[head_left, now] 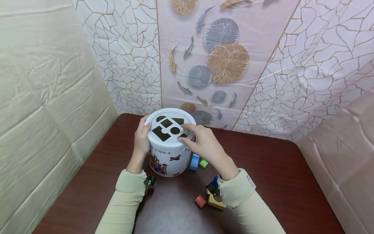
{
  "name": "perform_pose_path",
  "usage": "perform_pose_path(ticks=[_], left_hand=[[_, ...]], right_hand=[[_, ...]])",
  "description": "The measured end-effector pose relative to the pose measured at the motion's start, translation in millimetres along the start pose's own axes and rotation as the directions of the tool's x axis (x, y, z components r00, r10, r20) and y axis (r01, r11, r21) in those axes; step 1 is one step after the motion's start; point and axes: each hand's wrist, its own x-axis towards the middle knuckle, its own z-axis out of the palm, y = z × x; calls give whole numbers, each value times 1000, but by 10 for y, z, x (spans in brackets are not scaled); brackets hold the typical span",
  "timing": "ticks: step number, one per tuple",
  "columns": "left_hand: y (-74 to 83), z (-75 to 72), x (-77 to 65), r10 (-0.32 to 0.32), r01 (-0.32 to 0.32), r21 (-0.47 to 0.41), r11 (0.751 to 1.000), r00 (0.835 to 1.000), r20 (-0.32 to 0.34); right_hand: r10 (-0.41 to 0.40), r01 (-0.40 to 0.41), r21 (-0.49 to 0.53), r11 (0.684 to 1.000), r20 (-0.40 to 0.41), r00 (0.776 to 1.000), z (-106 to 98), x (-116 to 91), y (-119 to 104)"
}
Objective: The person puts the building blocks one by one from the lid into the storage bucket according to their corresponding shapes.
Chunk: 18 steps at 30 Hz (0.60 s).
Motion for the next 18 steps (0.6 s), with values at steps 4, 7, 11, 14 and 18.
perform_pose_path(ticks=[4,7,11,14,18], left_hand=[[-7,-4,-1,-2,2,-1,1000,1000,4],[-5,-7,-10,-6,6,3,1000,1000,2],[3,-12,-8,-5,5,0,1000,1000,-6],[9,-8,0,-4,4,-5,1000,1000,-6],[11,2,7,-6,6,-4,1000,1000,-6]], right_hand=[[-38,39,14,999,-95,995,-39,-111,136],[-39,44,25,999,-153,987,-64,-213,286],[3,-3,0,1000,-97,995,-18,-371,562],[-3,5,-45,999,47,999,74,-539,798],[-46,52,-15,999,263,964,167,-821,1041]])
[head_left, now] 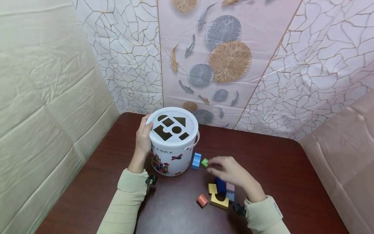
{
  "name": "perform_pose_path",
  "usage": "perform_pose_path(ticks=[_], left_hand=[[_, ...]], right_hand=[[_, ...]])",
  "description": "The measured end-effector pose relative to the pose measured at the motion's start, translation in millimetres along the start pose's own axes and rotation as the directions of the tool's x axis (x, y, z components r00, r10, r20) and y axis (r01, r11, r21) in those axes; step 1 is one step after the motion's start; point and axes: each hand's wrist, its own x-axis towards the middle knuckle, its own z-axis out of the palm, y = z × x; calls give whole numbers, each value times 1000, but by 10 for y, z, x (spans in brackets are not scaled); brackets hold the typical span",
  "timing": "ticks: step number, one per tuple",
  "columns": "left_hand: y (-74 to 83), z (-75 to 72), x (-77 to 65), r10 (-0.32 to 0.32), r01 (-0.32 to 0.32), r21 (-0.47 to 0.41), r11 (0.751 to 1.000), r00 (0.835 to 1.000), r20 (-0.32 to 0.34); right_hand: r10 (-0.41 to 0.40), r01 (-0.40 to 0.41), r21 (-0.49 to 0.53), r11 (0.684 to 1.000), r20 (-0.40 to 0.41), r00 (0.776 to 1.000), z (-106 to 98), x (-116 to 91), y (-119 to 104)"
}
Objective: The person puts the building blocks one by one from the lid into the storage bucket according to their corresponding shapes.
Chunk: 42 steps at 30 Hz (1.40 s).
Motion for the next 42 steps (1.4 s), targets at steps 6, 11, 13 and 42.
perform_pose_path(ticks=[6,11,13,42], left_hand=[[-6,25,4,10,-10,-13,1000,1000,1],[-23,20,8,4,-5,-22,1000,1000,-8],[-23,14,13,1,-2,-23,1000,1000,-7],[-27,1,12,-27,27,-4,1000,1000,7]], right_hand=[[73,-74,26,997,23,997,106,-306,204],[143,-143,-1,990,-74,987,224,-228,286],[165,-167,-28,985,-69,984,301,-109,303],[-203,266,11,964,-618,759,-139,635,-473]])
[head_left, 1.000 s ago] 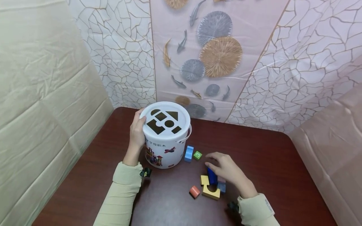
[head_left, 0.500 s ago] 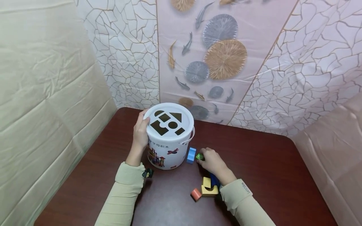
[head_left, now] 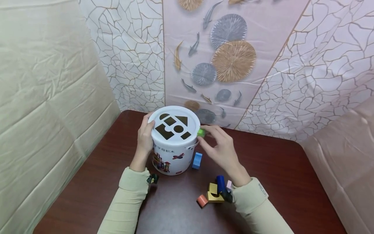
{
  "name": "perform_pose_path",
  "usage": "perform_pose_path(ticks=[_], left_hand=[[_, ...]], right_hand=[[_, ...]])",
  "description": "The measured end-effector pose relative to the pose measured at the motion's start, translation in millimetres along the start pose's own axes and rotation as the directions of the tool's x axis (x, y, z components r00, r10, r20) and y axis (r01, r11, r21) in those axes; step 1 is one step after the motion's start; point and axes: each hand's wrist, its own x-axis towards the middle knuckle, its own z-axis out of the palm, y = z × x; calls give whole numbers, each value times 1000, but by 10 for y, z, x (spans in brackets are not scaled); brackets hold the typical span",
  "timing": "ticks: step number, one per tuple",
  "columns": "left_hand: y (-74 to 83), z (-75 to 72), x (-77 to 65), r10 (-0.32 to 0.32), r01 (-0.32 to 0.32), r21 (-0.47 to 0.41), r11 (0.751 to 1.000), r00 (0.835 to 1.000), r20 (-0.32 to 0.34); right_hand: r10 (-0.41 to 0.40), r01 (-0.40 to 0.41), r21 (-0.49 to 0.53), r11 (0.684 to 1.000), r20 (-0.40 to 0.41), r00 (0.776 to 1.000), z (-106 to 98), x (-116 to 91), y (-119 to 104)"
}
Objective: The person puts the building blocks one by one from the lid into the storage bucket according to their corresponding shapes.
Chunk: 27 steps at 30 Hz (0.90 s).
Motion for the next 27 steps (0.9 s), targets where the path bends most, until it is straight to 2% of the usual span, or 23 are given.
perform_pose_path(ticks=[2,5,9,13,18,27], left_hand=[[8,-9,10,-7,7,2,1000,1000,3],[15,-15,18,-14,14,3,1000,1000,6],[7,-17,15,-17,17,10,1000,1000,6],[-1,-22,-2,-2,2,19,1000,1000,-4],[-16,-22,-16,17,-17,8,1000,1000,-17],[-8,-1,-16,28,-28,7,1000,999,-14]], right_hand=[[-78,79,23,997,-39,996,53,116,-156],[-117,118,23,993,-44,992,166,228,-278],[-58,58,13,998,0,998,290,268,-290],[-10,10,5,1000,40,999,320,257,-274],[-3,3,1,1000,79,997,322,255,-272],[7,-8,14,1000,71,997,330,249,-242]])
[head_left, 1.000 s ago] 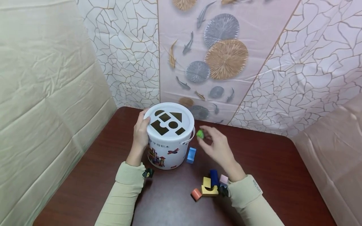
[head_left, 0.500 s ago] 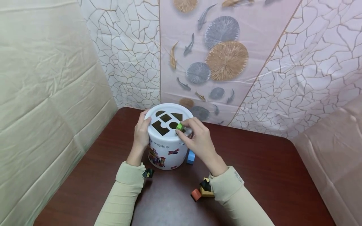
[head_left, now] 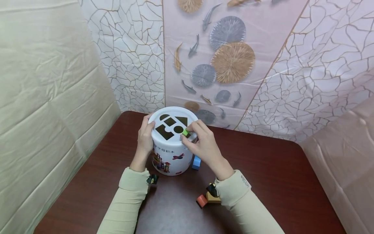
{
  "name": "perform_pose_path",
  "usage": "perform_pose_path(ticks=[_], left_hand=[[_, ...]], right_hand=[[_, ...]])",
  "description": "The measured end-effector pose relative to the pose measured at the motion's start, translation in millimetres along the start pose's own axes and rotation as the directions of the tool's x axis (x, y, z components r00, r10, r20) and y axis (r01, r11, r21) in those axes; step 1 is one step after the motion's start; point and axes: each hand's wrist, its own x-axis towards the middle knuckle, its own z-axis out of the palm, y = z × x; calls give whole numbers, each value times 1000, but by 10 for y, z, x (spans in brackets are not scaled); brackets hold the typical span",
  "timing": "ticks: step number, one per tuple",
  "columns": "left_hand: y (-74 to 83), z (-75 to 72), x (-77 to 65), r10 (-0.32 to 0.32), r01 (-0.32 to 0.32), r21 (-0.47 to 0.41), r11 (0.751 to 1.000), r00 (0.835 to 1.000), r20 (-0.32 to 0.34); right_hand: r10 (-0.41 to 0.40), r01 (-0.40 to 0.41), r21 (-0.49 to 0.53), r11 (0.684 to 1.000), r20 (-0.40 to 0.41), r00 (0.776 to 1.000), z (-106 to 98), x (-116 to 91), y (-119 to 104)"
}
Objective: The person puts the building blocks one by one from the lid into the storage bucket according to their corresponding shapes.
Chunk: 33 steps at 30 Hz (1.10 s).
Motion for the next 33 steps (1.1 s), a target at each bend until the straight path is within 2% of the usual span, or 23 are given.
perform_pose_path(ticks=[8,15,22,33], left_hand=[[27,-10,-6,-3,3,-2,1000,1000,-7],[29,-10,9,-5,5,4,1000,1000,-14],[44,-7,10,-26,27,20,999,1000,-9],[12,-9,-1,-24,25,22,999,1000,-17]], right_hand=[[-3,4,-12,1000,28,1000,14,35,-60],[25,-22,-112,993,28,999,-6,87,-149],[56,-43,-184,982,64,996,-24,131,-187],[53,-43,-153,987,62,997,-5,103,-154]])
